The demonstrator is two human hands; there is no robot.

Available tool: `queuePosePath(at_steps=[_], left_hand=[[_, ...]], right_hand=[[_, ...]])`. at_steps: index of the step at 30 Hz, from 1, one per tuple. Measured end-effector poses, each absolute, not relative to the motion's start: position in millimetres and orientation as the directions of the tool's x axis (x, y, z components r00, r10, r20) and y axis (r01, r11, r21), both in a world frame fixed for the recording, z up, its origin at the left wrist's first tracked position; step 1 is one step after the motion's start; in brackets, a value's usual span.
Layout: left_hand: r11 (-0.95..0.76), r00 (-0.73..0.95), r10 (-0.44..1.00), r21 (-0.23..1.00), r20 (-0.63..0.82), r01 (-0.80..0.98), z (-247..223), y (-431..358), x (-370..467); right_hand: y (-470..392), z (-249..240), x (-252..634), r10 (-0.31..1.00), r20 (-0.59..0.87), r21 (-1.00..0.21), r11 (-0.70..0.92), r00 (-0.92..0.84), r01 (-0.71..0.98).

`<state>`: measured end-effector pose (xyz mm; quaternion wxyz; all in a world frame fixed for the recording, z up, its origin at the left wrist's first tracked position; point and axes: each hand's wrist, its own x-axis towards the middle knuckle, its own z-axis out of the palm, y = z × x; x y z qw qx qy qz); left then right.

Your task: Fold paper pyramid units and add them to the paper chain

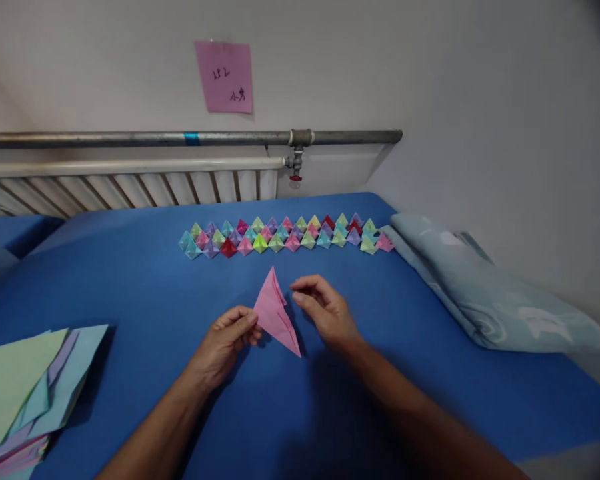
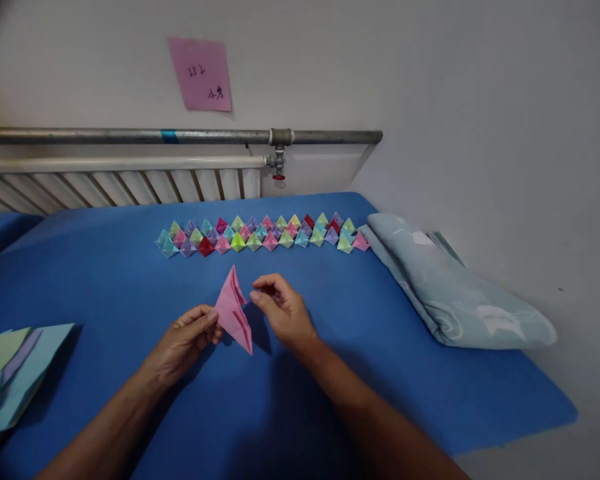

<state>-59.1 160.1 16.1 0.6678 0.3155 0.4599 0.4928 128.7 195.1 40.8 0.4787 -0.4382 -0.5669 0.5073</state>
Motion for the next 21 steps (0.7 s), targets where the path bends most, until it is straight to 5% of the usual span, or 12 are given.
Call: queuePosePath(at_steps=[21], left_hand=[[0.354,0.214,0.933,0.839,-0.288,-0.414,15.6,155.0,-56.5]], right_hand=[[185.3,43.4,121.4,0.973,0.024,-0.983,-0.018,-0.228,-0.182]])
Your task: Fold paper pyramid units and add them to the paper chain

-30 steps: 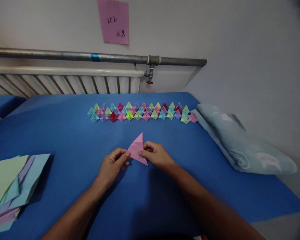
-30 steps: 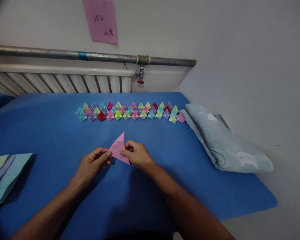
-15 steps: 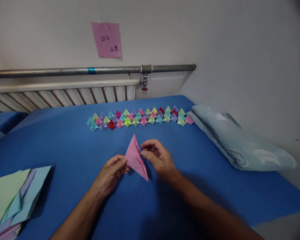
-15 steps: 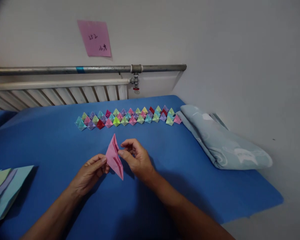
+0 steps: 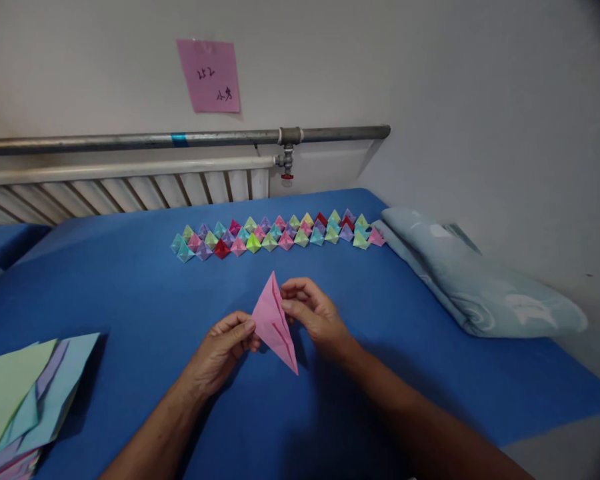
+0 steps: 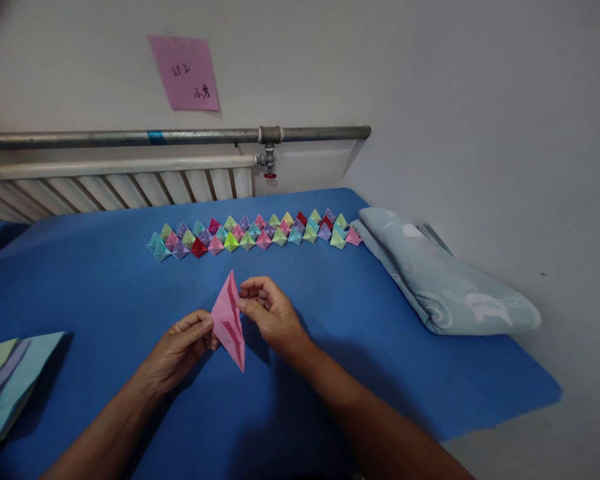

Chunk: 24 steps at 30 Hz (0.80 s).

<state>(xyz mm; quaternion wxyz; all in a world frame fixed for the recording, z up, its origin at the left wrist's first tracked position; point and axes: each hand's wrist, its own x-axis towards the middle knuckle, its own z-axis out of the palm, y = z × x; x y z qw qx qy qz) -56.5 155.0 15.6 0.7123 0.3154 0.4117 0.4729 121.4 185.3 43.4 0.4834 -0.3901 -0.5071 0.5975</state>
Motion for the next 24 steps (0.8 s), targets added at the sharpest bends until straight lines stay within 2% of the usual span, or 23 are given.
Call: queuePosePath(at_steps=[5,10,13,19,22,24], left_hand=[[0.322,0.170,0.944,0.898,-0.282,-0.299,18.3,155.6,-55.4],[0.325,0.233,0.931,0.929,-0.281,-0.177,19.1,155.8,-54.4],[0.355,0.224,0.922,0.920,-0.316,-0.166,15.9,155.7,-54.1],[0.358,0.211,0.923,0.918,-0.321,-0.169,13.2,154.2,-52.6],[0.318,0.227,0.933,0.935,-0.279,-0.156,13.8,151.3,-49.6],[0.277,0.240,0.942,0.947,-0.235,-0.160,11.5,149.4,-47.0]], right_hand=[[187.0,40.3,121.2,0.976,0.002,-0.982,-0.040,-0.220,-0.187],[189.7,34.2,122.8,0.908,-0.189,-0.966,-0.241,-0.374,-0.098],[189.2,25.4,119.3,0.895,-0.225,-0.962,-0.266,-0.384,-0.056],[186.4,11.5,109.8,0.949,-0.162,-0.987,-0.154,-0.270,0.051],[187.1,10.4,110.4,0.980,-0.071,-0.971,-0.025,-0.186,0.236],[187.6,10.2,111.6,0.981,0.028,-0.916,0.101,-0.190,0.388]])
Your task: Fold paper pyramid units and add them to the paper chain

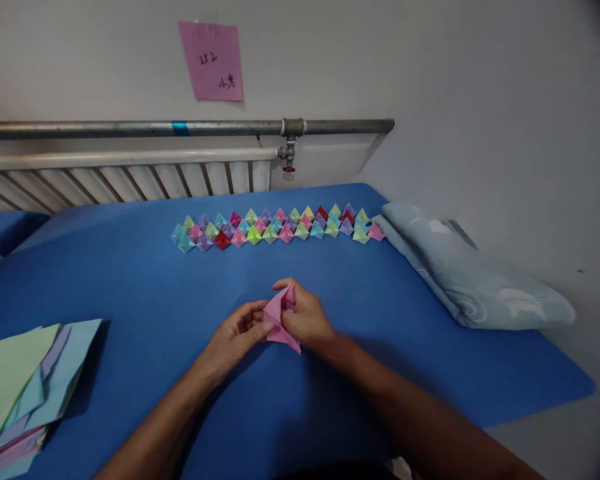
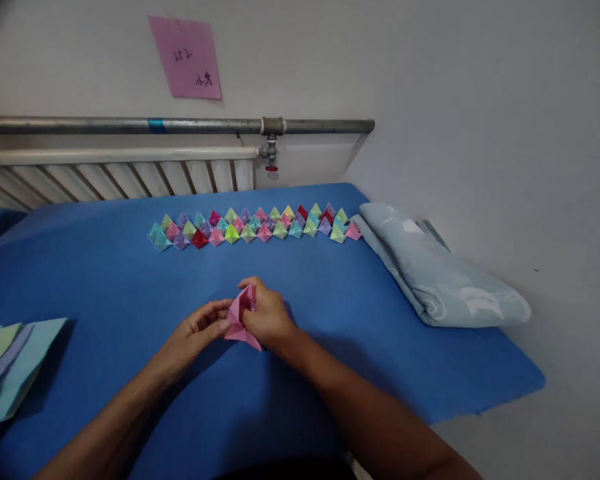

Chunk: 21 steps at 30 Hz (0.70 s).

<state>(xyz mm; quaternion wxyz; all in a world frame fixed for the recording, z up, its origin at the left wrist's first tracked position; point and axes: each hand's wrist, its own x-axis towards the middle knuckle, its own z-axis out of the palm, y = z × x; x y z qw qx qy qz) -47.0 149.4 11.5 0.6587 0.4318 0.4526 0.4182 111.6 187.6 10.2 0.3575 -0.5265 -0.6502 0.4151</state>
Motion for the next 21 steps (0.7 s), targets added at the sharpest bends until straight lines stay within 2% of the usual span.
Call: queuePosePath(at_steps=[4,10,15,21], left_hand=[[0.204,0.210,0.962,0.972,-0.176,-0.120,1.3,147.4,-43.5],[0.070,0.086,0.993,0.991,-0.080,0.113,-1.0,143.5,-41.8],[0.050,-0.020,0.999,0.965,-0.046,0.258,2.9,141.2,-40.4],[0.060,-0.061,0.997,0.986,-0.051,0.155,4.9,142.6,-43.6]], right_hand=[[186.5,7.2,110.5,0.932,0.177,-0.767,0.332,-0.317,0.548],[185.2,1.5,105.9,0.875,0.261,-0.681,0.466,-0.408,0.565],[188.0,2.4,111.1,0.862,0.271,-0.668,0.489,-0.429,0.560],[190.1,-0.3,116.5,0.852,0.258,-0.738,0.478,-0.455,0.477]])
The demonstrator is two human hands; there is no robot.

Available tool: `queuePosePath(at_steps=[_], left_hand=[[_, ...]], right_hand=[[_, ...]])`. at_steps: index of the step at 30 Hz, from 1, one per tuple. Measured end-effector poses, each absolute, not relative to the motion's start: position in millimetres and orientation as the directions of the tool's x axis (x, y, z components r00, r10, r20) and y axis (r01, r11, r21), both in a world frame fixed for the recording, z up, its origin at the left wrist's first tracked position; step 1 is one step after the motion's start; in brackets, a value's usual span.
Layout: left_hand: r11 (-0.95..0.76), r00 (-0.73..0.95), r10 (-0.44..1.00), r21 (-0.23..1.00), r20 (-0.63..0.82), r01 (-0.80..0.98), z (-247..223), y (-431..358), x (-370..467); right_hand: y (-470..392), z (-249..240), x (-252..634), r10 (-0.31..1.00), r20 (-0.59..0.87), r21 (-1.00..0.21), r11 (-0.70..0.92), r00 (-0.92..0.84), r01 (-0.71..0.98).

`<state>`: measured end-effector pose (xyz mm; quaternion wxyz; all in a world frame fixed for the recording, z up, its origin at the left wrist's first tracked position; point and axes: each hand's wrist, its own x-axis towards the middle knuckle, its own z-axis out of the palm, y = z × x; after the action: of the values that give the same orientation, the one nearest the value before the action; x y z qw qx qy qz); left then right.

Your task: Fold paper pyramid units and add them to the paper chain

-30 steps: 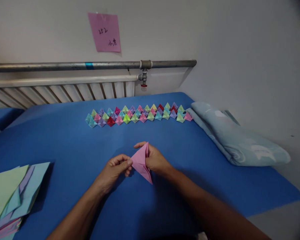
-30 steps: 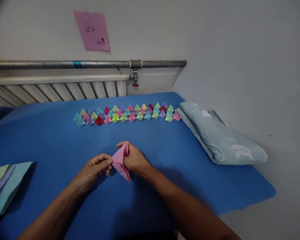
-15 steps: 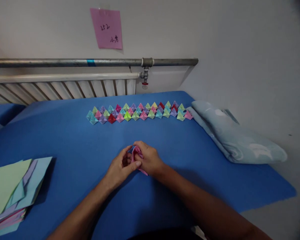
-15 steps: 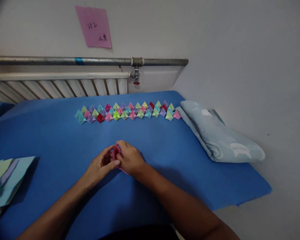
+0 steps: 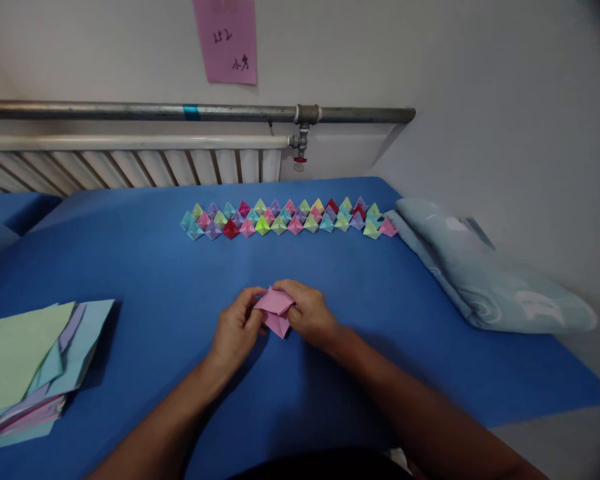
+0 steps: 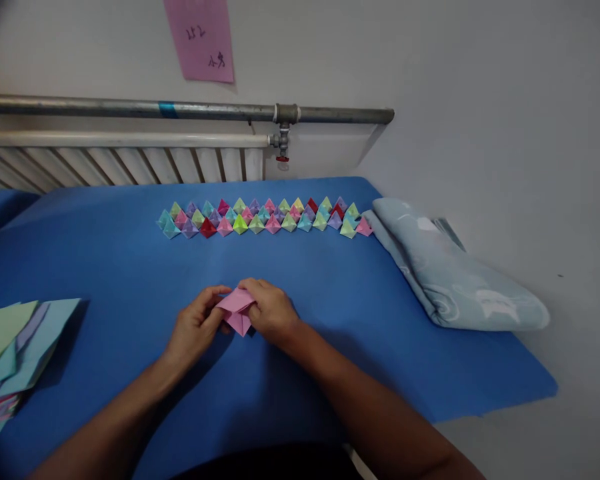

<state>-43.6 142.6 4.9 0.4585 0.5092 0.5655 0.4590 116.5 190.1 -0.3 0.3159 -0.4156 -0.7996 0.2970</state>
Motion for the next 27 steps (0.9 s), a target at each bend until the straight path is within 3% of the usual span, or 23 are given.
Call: queuePosePath(at_steps=[4,8,11,15,21,27], left_hand=[[0.083,-0.043,0.995,0.996,-0.085,-0.039,8.0,145.5,-43.6],[0.122,-0.025,0.991,0.970,-0.130,-0.210,14.3,147.9,-46.2],[0.170,0.024,0.985,0.936,-0.171,-0.310,21.4,148.1,-49.6],[0.261,0.109,0.965,0.859,-0.238,-0.441,28.7,148.3,-50.7],[0.353,-0.008,0.915,0.813,-0.402,-0.462,24.3,152.2,-49.2],[0.281,-0.120,0.920,0.843,-0.372,-0.460,22.0,156.3,-51.7]], right_hand=[[188.5,-0.1,113.4,0.885,0.244,-0.881,0.373,-0.397,0.290],[185.4,5.9,110.0,0.940,0.041,-0.995,0.071,-0.338,0.076],[184.9,10.4,109.8,0.939,-0.077,-0.996,-0.090,-0.336,-0.023],[184.4,8.4,108.3,0.939,-0.094,-0.992,-0.118,-0.331,-0.055],[181.9,11.0,109.7,0.900,-0.031,-0.997,-0.058,-0.435,-0.048],[194.0,23.8,124.8,0.839,-0.251,-0.926,-0.353,-0.483,-0.133]])
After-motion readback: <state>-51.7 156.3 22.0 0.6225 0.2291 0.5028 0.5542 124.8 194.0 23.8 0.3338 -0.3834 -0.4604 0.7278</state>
